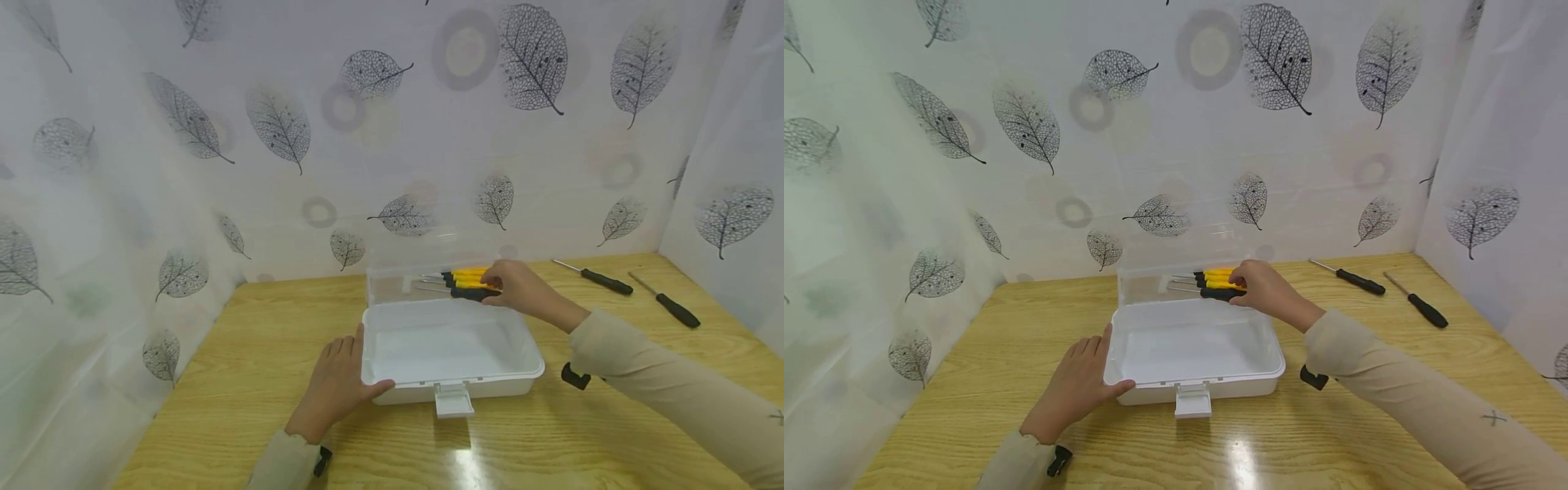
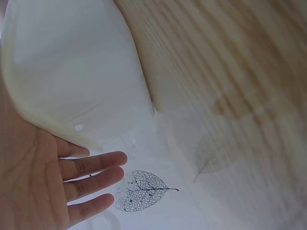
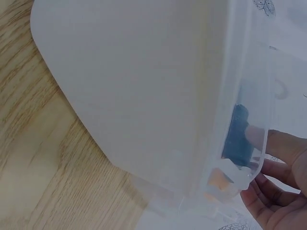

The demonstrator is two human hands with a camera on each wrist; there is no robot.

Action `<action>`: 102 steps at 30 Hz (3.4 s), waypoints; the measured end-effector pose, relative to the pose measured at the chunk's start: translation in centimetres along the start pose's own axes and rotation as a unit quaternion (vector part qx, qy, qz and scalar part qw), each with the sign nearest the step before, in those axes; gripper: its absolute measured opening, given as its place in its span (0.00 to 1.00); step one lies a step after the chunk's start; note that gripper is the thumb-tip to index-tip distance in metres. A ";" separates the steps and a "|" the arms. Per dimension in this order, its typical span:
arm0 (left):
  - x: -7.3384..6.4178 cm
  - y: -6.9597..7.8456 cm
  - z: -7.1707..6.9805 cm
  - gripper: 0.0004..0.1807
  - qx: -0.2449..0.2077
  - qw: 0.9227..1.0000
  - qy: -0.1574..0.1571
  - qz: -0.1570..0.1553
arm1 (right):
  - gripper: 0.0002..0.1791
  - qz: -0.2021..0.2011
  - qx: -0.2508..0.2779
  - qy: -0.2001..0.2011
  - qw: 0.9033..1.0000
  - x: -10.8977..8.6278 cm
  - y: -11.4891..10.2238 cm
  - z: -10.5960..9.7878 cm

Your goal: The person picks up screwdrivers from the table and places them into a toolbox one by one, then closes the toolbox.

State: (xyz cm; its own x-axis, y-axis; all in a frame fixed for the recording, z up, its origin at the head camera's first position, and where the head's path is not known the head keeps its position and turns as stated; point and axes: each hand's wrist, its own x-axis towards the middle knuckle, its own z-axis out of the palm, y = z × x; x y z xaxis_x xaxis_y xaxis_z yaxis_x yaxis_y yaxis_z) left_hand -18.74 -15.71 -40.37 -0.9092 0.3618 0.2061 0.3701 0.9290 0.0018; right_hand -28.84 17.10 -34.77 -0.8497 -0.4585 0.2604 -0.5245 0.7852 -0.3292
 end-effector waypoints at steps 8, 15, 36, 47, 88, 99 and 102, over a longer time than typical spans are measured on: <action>-0.1 0.0 0.0 0.59 -0.002 1.000 -0.001 0.000 | 0.20 -0.009 0.005 0.002 1.000 -0.5 0.2 -0.3; 0.0 0.0 0.1 0.59 -0.001 1.000 -0.005 -0.003 | 0.21 0.000 0.021 -0.007 1.000 -1.0 0.4 -0.9; -0.1 0.0 0.3 0.59 0.012 1.000 0.021 0.005 | 0.19 0.011 0.025 0.057 0.998 -3.5 2.5 -5.9; -0.2 0.0 0.3 0.59 0.011 1.000 0.021 0.005 | 0.18 0.032 -0.012 0.100 0.994 -5.6 6.0 -7.3; -0.3 -0.2 0.2 0.60 0.011 1.000 0.020 0.012 | 0.26 0.186 -0.037 0.066 0.980 -12.7 17.1 -8.0; -0.1 -0.2 0.1 0.60 0.012 1.000 0.014 0.009 | 0.30 0.236 -0.050 0.068 0.968 -13.4 20.0 -7.3; -0.1 -0.2 0.1 0.59 0.013 1.000 0.013 0.010 | 0.31 0.249 -0.049 0.074 0.964 -13.7 22.2 -6.6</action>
State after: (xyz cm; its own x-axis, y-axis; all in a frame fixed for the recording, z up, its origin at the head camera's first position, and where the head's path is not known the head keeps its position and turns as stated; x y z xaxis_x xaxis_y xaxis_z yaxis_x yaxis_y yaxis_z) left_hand -18.73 -15.95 -40.46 -0.8962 0.3782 0.2319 0.3827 0.9235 -0.0269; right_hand -28.49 43.62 -39.65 -0.9743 0.0442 0.2209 -0.0398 0.9314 -0.3619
